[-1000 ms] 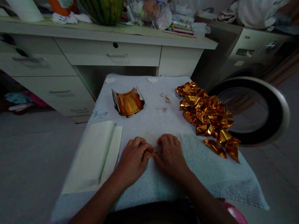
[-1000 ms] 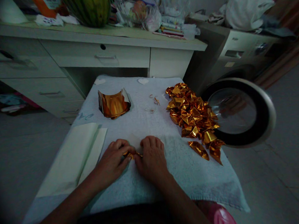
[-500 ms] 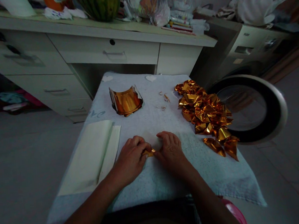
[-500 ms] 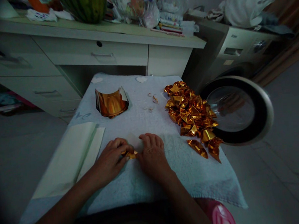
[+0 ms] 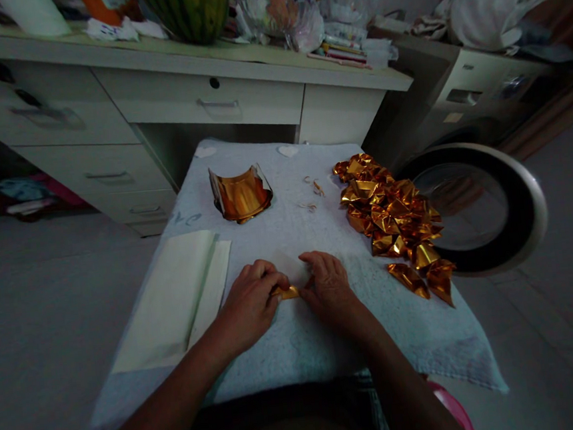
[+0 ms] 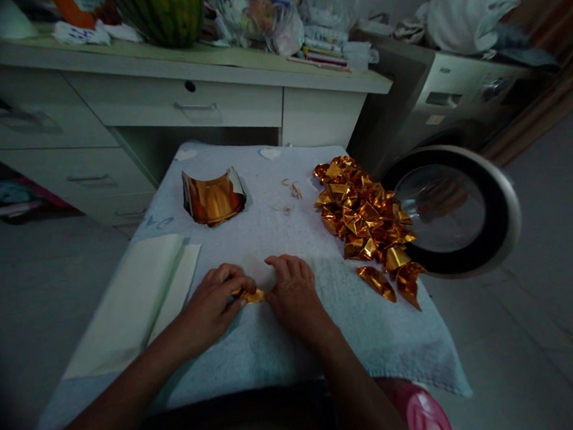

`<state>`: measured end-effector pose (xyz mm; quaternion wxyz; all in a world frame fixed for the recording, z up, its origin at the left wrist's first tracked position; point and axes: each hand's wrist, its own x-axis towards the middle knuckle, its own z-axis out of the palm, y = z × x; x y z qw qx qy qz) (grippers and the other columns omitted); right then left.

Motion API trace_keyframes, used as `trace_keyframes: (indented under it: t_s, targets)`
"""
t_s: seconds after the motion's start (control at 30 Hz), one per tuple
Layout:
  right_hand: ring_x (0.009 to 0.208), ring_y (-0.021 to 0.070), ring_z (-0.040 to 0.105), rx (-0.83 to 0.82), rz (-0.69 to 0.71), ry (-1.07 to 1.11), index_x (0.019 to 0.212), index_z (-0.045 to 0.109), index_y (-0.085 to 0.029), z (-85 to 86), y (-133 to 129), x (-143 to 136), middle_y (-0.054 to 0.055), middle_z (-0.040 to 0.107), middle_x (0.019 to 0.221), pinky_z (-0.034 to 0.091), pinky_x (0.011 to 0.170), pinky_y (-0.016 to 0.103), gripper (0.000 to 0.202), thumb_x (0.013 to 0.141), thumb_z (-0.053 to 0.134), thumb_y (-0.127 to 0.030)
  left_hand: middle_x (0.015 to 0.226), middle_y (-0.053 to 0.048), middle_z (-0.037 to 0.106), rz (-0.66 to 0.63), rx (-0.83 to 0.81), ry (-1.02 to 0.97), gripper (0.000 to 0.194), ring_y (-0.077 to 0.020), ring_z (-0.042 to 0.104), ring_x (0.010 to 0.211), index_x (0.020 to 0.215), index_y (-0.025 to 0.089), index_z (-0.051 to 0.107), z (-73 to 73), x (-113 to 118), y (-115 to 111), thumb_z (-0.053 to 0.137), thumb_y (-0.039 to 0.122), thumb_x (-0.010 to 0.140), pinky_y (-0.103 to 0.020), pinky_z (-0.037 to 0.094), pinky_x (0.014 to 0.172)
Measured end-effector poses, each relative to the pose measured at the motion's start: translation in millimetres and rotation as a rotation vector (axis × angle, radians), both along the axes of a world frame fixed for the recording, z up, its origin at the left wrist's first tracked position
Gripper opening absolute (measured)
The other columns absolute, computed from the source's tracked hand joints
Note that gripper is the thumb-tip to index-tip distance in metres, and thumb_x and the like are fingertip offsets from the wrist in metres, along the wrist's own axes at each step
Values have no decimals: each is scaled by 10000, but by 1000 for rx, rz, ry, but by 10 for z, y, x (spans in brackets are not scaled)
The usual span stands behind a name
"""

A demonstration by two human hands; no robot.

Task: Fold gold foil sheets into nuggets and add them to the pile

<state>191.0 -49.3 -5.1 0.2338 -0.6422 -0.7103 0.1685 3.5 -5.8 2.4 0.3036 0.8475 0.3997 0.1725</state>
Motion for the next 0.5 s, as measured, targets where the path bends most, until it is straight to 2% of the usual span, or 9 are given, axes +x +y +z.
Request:
trace_keyframes:
  t_s: [0.3,0.5]
  targets:
    - [1261,278,433,-21,12,47,1311,412,-128,43,-33,58,165,505,1303,359,1099,504,560,762,514,-79,1027,-43,544,-18,-1,-8,290,-218,506,975,964,230,638,-7,-23,7,494,38,801,-397,445,866]
    - [1204,294,471,6,-34,53,1251,467,-129,64,-48,8,159,541,1245,389,1061,497,494,818,636,-294,1011,-39,543,17,29,-43,228,-221,507,978,932,221,617,-12,-23,-34,524,64,795,-393,440,861]
